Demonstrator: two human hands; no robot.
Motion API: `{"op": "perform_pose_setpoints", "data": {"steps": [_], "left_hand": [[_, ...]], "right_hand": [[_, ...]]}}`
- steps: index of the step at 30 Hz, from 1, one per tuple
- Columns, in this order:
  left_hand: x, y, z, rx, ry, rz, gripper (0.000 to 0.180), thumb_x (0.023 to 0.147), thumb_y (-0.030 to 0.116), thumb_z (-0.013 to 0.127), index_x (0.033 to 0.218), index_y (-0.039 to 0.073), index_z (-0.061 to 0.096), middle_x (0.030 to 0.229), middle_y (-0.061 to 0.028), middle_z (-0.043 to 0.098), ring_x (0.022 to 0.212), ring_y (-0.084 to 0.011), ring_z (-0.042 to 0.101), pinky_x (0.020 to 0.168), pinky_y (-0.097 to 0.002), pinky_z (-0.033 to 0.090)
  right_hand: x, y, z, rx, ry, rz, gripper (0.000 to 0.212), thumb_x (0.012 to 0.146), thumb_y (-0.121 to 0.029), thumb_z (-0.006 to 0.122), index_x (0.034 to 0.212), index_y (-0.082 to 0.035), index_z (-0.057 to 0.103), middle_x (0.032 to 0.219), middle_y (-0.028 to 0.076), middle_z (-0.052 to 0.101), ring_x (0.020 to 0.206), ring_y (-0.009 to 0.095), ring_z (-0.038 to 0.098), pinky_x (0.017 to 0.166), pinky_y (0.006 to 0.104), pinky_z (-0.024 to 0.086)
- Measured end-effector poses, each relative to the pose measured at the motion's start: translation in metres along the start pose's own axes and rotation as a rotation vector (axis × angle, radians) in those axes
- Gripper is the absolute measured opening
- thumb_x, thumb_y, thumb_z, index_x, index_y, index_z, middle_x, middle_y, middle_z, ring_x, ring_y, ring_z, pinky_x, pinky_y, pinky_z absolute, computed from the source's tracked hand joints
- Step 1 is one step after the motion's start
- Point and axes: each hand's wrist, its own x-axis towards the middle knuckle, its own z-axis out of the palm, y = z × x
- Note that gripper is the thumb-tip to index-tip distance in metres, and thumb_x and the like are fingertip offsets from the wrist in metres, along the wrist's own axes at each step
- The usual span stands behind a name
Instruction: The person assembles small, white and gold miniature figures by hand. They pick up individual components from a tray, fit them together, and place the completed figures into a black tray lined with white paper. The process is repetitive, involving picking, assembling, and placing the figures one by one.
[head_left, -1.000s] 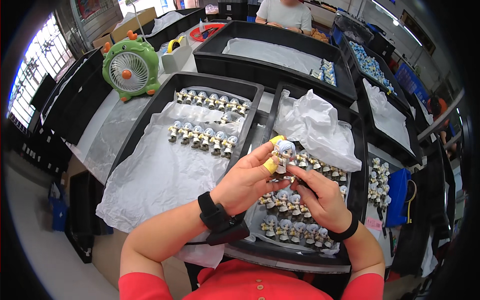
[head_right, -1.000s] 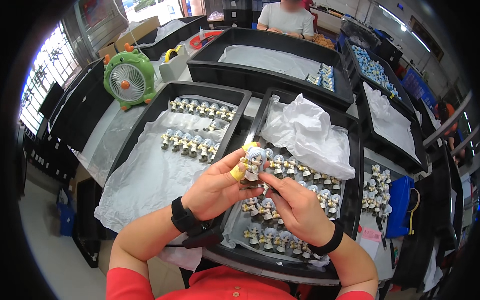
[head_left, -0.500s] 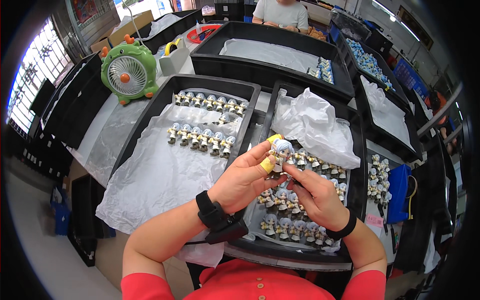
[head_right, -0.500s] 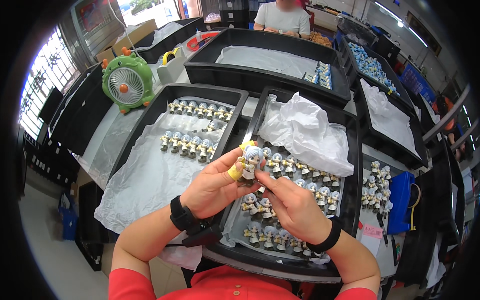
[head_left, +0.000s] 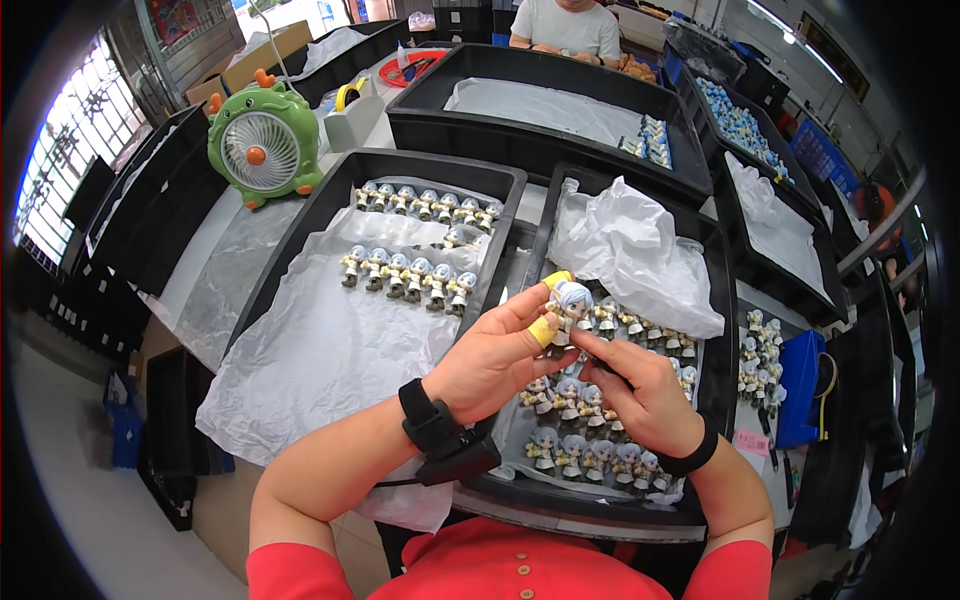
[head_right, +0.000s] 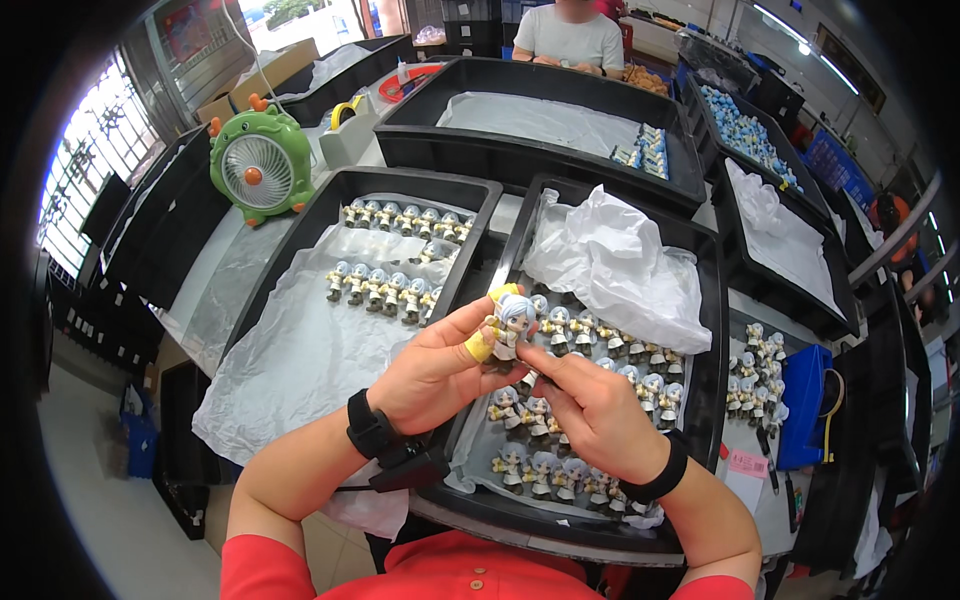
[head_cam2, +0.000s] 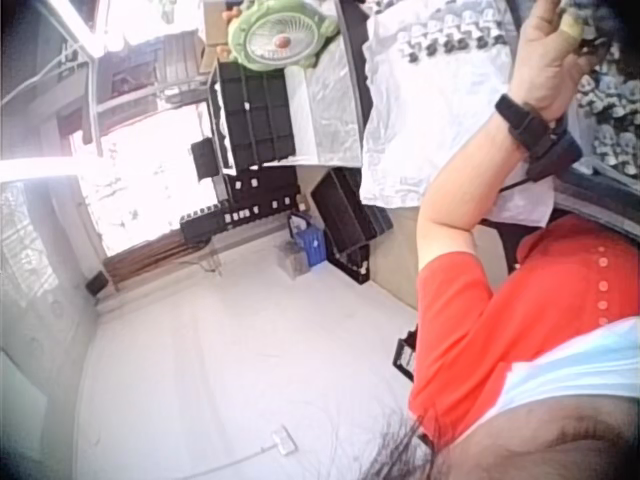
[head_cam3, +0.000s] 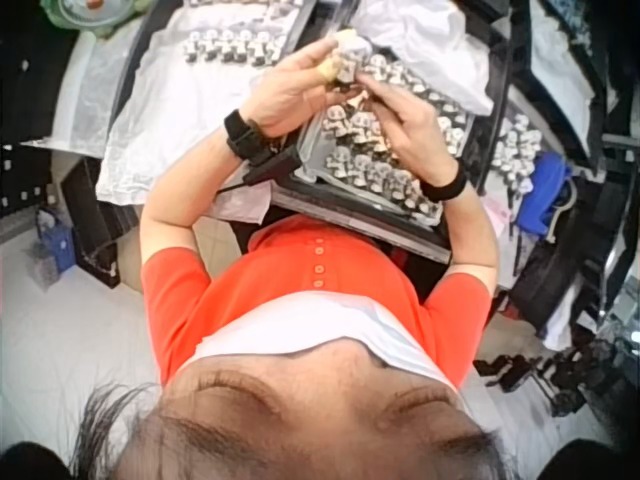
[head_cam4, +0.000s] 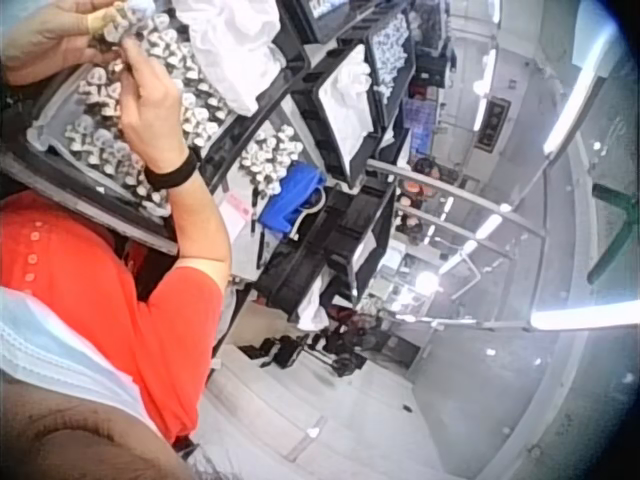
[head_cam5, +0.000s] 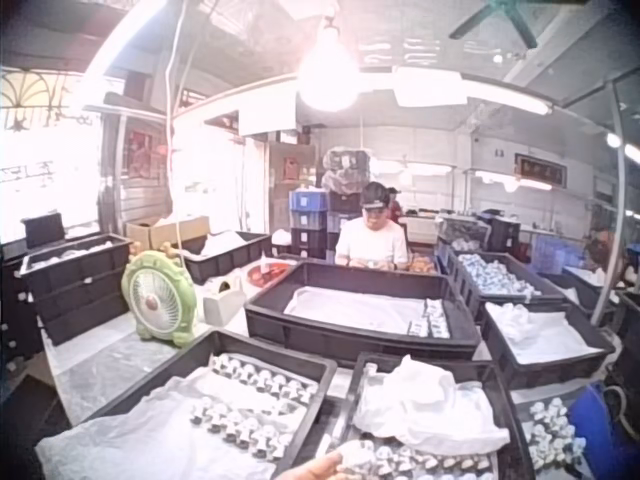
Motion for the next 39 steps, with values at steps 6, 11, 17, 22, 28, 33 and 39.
{"op": "perform_pose_setpoints", "data": {"steps": [6, 11, 17, 22, 28, 33, 39], "left_hand": [[-0.0004, 0.0009, 0.0006, 0.005, 0.006, -0.006, 0.05, 0.094, 0.017, 0.048, 0.14, 0.01, 0.028, 0.126, -0.0069, 0.048, 0.112, -0.0155, 0.049, 0.095, -0.0349, 0.041], [-0.0003, 0.0007, -0.0011, -0.01, -0.014, -0.017, 0.049, 0.094, 0.018, 0.048, 0.139, 0.01, 0.029, 0.126, -0.0082, 0.048, 0.112, -0.0161, 0.049, 0.095, -0.0349, 0.041], [0.0007, -0.0002, -0.002, 0.004, -0.003, -0.018, 0.049, 0.095, 0.018, 0.048, 0.139, 0.01, 0.029, 0.126, -0.0088, 0.048, 0.112, -0.0165, 0.049, 0.095, -0.0351, 0.041], [-0.0004, 0.0003, -0.0028, 0.001, -0.017, -0.02, 0.049, 0.095, 0.017, 0.047, 0.14, 0.01, 0.028, 0.126, -0.0091, 0.048, 0.113, -0.0167, 0.049, 0.095, -0.0349, 0.041], [0.0, -0.0007, -0.0031, 0.0, -0.005, -0.019, 0.049, 0.095, 0.017, 0.047, 0.14, 0.01, 0.028, 0.127, -0.0093, 0.048, 0.112, -0.017, 0.049, 0.094, -0.0349, 0.042], [-0.0002, -0.0009, -0.0035, -0.009, -0.009, -0.018, 0.049, 0.095, 0.016, 0.047, 0.14, 0.01, 0.029, 0.127, -0.0093, 0.048, 0.112, -0.017, 0.049, 0.094, -0.0348, 0.042], [-0.0009, 0.0001, -0.0023, -0.015, 0.005, -0.03, 0.049, 0.094, 0.015, 0.048, 0.14, 0.01, 0.029, 0.127, -0.0092, 0.048, 0.113, -0.0169, 0.049, 0.094, -0.0342, 0.043]], "right_hand": [[0.0007, -0.0013, 0.0006, -0.01, 0.017, -0.03, 0.043, 0.081, 0.001, 0.057, 0.124, -0.005, 0.052, 0.075, 0.012, 0.055, 0.063, 0.024, 0.054, 0.059, 0.0318, 0.044], [0.0005, -0.0001, -0.0007, -0.006, 0.009, -0.041, 0.042, 0.082, 0.0, 0.057, 0.123, -0.004, 0.052, 0.074, 0.012, 0.055, 0.063, 0.024, 0.054, 0.06, 0.0323, 0.044], [0.0004, -0.0007, -0.0002, -0.015, 0.009, -0.033, 0.041, 0.082, 0.0, 0.057, 0.123, -0.004, 0.052, 0.073, 0.012, 0.055, 0.064, 0.024, 0.054, 0.06, 0.0323, 0.044], [0.0006, 0.0017, 0.001, 0.012, 0.014, -0.032, 0.042, 0.082, 0.0, 0.057, 0.123, -0.005, 0.053, 0.073, 0.012, 0.055, 0.063, 0.024, 0.054, 0.06, 0.0326, 0.044], [0.0004, 0.0002, 0.0014, -0.038, 0.016, -0.031, 0.042, 0.081, 0.0, 0.058, 0.122, -0.006, 0.054, 0.074, 0.012, 0.056, 0.064, 0.025, 0.054, 0.06, 0.033, 0.044], [0.0008, 0.0007, 0.001, -0.043, 0.014, -0.042, 0.042, 0.08, 0.001, 0.058, 0.122, -0.006, 0.053, 0.076, 0.012, 0.056, 0.064, 0.025, 0.055, 0.06, 0.0329, 0.044], [0.0004, -0.0001, 0.0006, -0.062, -0.003, -0.04, 0.043, 0.08, 0.001, 0.057, 0.123, -0.006, 0.052, 0.078, 0.013, 0.057, 0.065, 0.026, 0.056, 0.06, 0.0329, 0.045]]}}
